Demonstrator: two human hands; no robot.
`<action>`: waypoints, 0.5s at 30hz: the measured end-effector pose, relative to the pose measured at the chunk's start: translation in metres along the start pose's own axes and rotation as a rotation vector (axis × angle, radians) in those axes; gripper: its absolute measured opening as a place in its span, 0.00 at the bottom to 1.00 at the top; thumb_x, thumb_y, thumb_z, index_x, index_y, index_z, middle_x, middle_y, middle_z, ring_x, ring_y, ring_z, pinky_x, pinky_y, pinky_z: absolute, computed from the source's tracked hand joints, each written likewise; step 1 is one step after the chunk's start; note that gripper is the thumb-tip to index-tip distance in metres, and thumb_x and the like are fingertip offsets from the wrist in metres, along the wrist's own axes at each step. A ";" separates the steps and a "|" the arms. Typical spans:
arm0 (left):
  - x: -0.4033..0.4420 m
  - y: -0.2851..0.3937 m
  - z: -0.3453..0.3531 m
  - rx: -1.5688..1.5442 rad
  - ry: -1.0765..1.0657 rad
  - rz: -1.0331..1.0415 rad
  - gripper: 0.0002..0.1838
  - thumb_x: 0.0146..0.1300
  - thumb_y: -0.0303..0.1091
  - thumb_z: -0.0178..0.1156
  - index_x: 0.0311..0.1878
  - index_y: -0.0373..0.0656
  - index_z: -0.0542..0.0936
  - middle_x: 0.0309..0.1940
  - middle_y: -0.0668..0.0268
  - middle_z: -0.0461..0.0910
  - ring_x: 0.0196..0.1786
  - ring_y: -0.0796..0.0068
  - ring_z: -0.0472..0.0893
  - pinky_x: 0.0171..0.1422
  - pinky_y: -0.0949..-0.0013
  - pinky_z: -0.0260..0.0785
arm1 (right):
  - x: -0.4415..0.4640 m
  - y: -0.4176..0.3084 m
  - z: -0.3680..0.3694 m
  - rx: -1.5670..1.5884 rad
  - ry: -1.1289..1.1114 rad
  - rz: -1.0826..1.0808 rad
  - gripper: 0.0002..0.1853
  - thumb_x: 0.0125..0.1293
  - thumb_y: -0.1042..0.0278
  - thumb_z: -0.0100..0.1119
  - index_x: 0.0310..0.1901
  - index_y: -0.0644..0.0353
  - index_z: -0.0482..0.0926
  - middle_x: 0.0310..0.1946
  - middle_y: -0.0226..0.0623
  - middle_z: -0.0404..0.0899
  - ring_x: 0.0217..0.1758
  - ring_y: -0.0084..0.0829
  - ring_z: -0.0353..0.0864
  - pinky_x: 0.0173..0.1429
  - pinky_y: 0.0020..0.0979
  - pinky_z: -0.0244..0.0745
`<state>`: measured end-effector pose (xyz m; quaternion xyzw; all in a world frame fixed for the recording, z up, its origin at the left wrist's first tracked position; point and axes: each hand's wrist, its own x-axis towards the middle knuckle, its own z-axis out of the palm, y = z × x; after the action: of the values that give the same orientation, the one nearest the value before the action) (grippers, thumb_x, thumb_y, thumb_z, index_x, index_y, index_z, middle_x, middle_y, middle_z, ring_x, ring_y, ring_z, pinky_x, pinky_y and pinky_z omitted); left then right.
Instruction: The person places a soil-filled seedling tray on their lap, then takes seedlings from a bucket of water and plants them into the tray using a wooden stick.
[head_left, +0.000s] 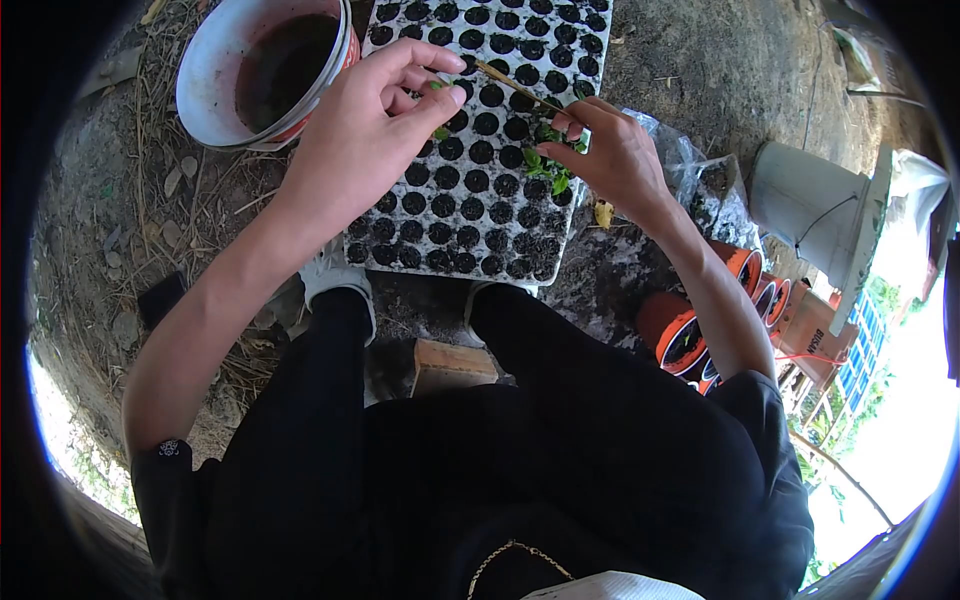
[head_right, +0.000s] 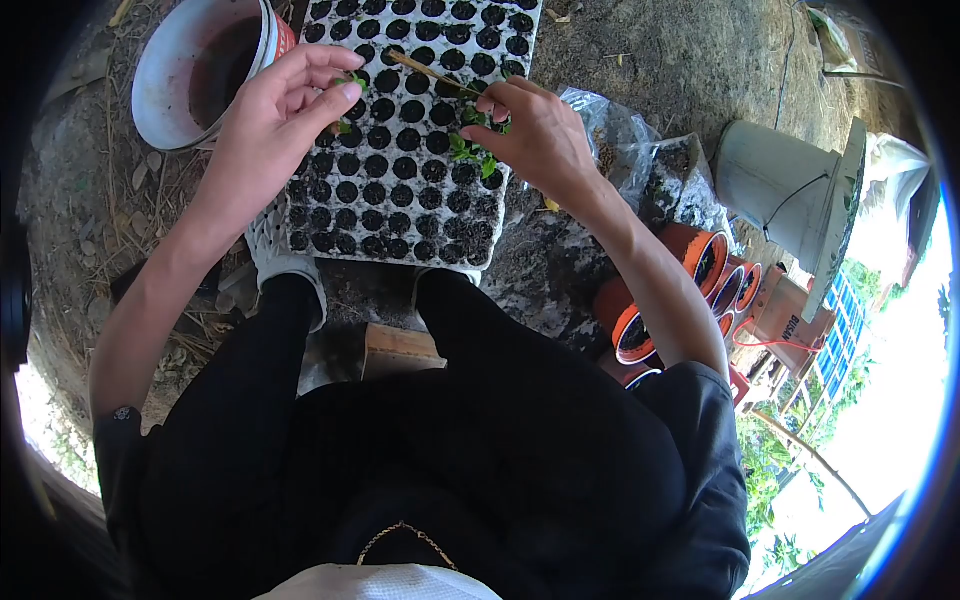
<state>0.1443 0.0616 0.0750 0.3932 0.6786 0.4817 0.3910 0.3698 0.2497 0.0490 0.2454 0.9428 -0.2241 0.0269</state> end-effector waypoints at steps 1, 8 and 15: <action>0.000 -0.001 0.002 -0.100 -0.024 -0.019 0.16 0.76 0.35 0.62 0.62 0.41 0.80 0.39 0.72 0.82 0.42 0.88 0.79 0.44 0.80 0.68 | 0.000 -0.002 -0.002 0.000 0.001 0.001 0.17 0.66 0.52 0.74 0.44 0.56 0.85 0.39 0.33 0.84 0.39 0.34 0.88 0.43 0.39 0.81; -0.005 0.009 0.004 -0.275 -0.178 -0.210 0.23 0.74 0.27 0.53 0.71 0.43 0.74 0.57 0.61 0.85 0.47 0.83 0.82 0.51 0.76 0.73 | 0.006 -0.020 -0.015 0.205 0.047 0.177 0.19 0.71 0.51 0.70 0.45 0.61 0.84 0.30 0.34 0.84 0.30 0.27 0.82 0.37 0.34 0.77; -0.007 0.010 0.010 -0.397 -0.192 -0.210 0.25 0.72 0.25 0.53 0.72 0.42 0.71 0.57 0.59 0.86 0.45 0.82 0.83 0.50 0.74 0.74 | 0.009 -0.051 -0.032 0.572 0.027 0.130 0.20 0.75 0.54 0.67 0.53 0.64 0.84 0.24 0.29 0.79 0.25 0.14 0.69 0.29 0.26 0.65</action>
<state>0.1574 0.0612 0.0838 0.2799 0.5675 0.5225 0.5714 0.3395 0.2276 0.0971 0.3060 0.8239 -0.4752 -0.0413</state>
